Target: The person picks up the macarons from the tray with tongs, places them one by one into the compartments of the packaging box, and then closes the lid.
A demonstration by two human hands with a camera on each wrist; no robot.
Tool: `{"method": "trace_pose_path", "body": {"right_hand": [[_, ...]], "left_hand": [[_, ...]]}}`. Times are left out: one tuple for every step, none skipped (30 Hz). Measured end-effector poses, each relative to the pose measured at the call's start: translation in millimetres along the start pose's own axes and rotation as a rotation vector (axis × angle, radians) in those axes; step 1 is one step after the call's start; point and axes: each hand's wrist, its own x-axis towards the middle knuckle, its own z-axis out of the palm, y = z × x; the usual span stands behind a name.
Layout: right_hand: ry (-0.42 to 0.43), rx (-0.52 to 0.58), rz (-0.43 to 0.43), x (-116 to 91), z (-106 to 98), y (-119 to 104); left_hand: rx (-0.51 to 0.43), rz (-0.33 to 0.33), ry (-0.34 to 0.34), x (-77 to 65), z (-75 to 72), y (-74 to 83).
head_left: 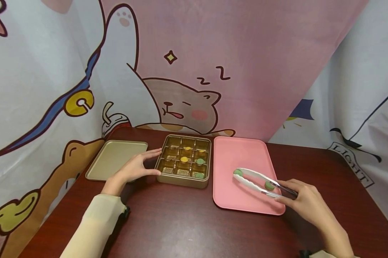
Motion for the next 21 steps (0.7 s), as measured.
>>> {"method": "trace_pose_path", "body": {"right_hand": [[0.002, 0.008, -0.004, 1, 0, -1], [0.008, 0.012, -0.013, 2, 1, -3], [0.008, 0.019, -0.016, 4, 1, -5], [0.010, 0.027, -0.016, 5, 1, -6], [0.011, 0.038, -0.018, 6, 2, -9], [0.009, 0.049, -0.017, 8, 2, -11], [0.006, 0.058, -0.017, 9, 3, -13], [0.005, 0.065, -0.018, 11, 3, -16], [0.003, 0.076, -0.018, 13, 4, -18], [0.000, 0.085, -0.020, 15, 4, -21], [-0.003, 0.095, -0.021, 17, 5, -24], [-0.007, 0.104, -0.024, 19, 5, -26], [-0.011, 0.116, -0.028, 21, 6, -29], [-0.016, 0.127, -0.030, 23, 6, -32], [-0.022, 0.137, -0.032, 24, 6, -35], [-0.031, 0.148, -0.033, 26, 7, -38], [-0.041, 0.159, -0.033, 29, 7, -41], [-0.054, 0.171, -0.036, 31, 7, -44], [-0.063, 0.181, -0.042, 33, 7, -47], [-0.072, 0.187, -0.048, 35, 8, -51], [-0.079, 0.193, -0.057, 38, 9, -54]], "left_hand": [[0.000, 0.000, 0.001, 0.1, 0.0, 0.3], [-0.001, 0.001, 0.000, 0.1, -0.1, 0.5], [0.000, 0.003, 0.000, 0.2, -0.1, 0.8], [0.001, 0.005, -0.001, 0.3, -0.2, 1.0], [0.000, 0.006, -0.002, 0.3, -0.2, 1.2], [0.001, 0.006, -0.003, 0.2, -0.3, 1.3], [-0.003, 0.007, -0.003, 0.2, -0.4, 1.3], [-0.005, 0.006, -0.003, 0.0, -0.5, 1.2], [-0.006, 0.004, -0.002, -0.2, -0.7, 1.1], [-0.008, 0.003, -0.001, -0.3, -0.8, 0.9], [-0.009, 0.001, 0.000, -0.4, -0.8, 0.9], [-0.008, -0.001, 0.001, -0.6, -0.9, 0.7], [-0.008, -0.002, 0.000, -0.6, -0.8, 0.8], [-0.005, -0.003, 0.000, -0.6, -0.7, 0.9], [-0.003, -0.002, -0.002, -0.5, -0.5, 0.9], [-0.001, -0.001, -0.003, -0.4, -0.3, 0.9], [-0.001, -0.002, -0.004, -0.3, 0.0, 0.8], [-0.001, 0.004, -0.003, -0.4, 0.2, 0.7], [-0.005, 0.004, -0.001, -0.4, 0.3, 0.7], [-0.009, 0.004, 0.001, -0.6, 0.3, 0.6], [-0.011, 0.004, 0.002, -0.9, 0.4, 0.5]]}}
